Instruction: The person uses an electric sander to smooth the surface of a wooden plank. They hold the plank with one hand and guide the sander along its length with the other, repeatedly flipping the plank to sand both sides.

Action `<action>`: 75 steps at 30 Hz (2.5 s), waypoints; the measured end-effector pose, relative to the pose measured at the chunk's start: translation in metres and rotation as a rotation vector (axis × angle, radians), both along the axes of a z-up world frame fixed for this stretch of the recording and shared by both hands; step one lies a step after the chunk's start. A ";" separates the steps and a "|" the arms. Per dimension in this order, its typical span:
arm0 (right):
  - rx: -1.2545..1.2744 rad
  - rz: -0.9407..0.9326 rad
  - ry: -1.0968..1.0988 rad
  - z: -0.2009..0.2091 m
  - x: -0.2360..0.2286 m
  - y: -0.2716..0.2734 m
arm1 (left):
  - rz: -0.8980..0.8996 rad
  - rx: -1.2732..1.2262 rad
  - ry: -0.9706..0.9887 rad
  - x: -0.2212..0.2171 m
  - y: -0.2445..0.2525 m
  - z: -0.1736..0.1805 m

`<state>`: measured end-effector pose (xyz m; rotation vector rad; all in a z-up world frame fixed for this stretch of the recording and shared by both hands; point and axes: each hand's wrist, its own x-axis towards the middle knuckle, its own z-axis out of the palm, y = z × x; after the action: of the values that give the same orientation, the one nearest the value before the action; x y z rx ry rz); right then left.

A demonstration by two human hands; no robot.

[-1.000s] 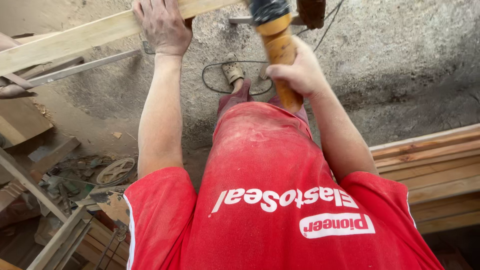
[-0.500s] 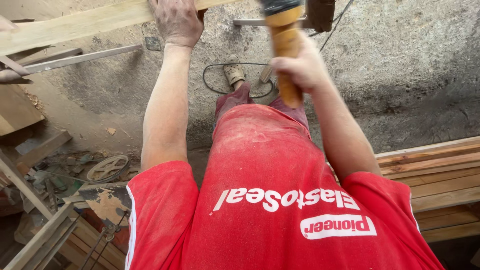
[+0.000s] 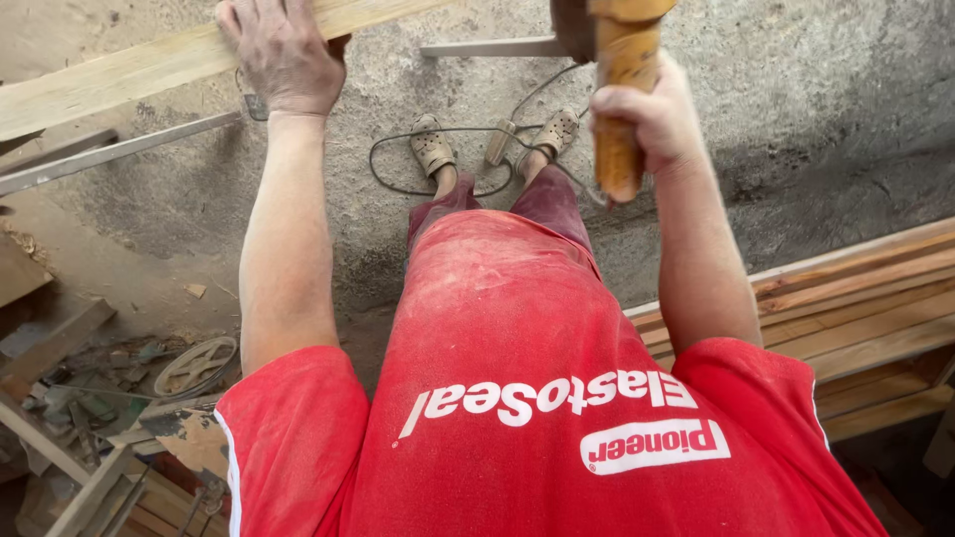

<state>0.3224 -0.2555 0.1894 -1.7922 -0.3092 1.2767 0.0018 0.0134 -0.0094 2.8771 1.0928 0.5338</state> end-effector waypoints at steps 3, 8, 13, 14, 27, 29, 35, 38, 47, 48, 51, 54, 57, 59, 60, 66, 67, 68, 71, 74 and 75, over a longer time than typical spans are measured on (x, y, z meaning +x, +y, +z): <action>0.031 -0.062 -0.059 0.006 0.033 -0.018 | 0.005 0.020 0.066 -0.005 -0.004 0.005; 0.131 -0.261 -0.005 0.017 0.072 -0.043 | 0.017 0.037 0.115 -0.006 -0.005 0.016; 0.019 -0.190 -0.022 0.003 0.055 -0.023 | 0.013 0.051 0.092 -0.005 -0.005 0.020; 0.045 -0.122 -0.023 -0.002 0.041 -0.016 | 0.017 0.044 0.092 -0.004 -0.005 0.019; 0.054 0.005 -0.001 -0.007 0.016 0.010 | 0.032 0.013 0.097 -0.010 -0.002 0.020; -0.029 -0.022 -0.076 -0.001 0.038 -0.002 | 0.014 0.076 0.080 -0.012 -0.005 0.022; 0.063 -0.088 -0.076 0.004 0.090 -0.031 | 0.025 0.053 0.142 -0.010 -0.007 0.029; 0.125 -0.167 -0.070 0.006 0.107 -0.043 | 0.037 -0.009 0.102 -0.010 -0.005 0.024; 0.074 -0.002 -0.028 -0.009 0.059 -0.008 | 0.043 -0.006 0.125 -0.009 -0.001 0.005; 0.090 0.015 0.010 -0.015 0.041 0.003 | 0.045 0.016 0.154 -0.010 0.000 0.005; 0.156 0.054 0.101 -0.026 -0.012 0.025 | 0.042 0.057 0.184 -0.009 -0.002 0.008; 0.145 0.162 0.112 -0.026 -0.040 0.045 | 0.046 0.057 0.132 -0.002 0.004 0.013; 0.145 0.213 0.124 -0.018 -0.047 0.042 | 0.043 0.026 0.105 -0.004 -0.006 0.015; 0.002 0.185 0.101 -0.011 -0.036 0.041 | 0.043 0.053 0.103 -0.004 -0.009 0.015; -0.071 0.171 0.094 -0.008 -0.029 0.039 | 0.052 0.050 0.127 -0.003 -0.009 0.016; 0.027 -0.017 -0.039 0.006 0.026 0.001 | 0.044 0.035 0.081 0.001 -0.001 0.012; 0.029 -0.048 -0.050 0.007 0.041 -0.007 | 0.055 0.022 0.113 -0.002 -0.005 0.012; 0.030 -0.080 -0.063 0.009 0.055 -0.017 | 0.066 0.009 0.145 -0.005 -0.010 0.012; 0.106 -0.163 -0.044 0.011 0.092 -0.038 | 0.043 0.029 0.078 -0.007 -0.003 0.010; 0.103 -0.238 -0.068 0.009 0.133 -0.055 | 0.054 0.053 0.131 -0.004 -0.003 0.002; 0.115 -0.228 -0.054 0.008 0.145 -0.062 | 0.064 0.056 0.168 -0.011 -0.005 0.000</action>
<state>0.4677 -0.3177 0.1976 -1.7118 -0.1974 1.0320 -0.0097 0.0082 -0.0094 2.9906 1.2135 0.3340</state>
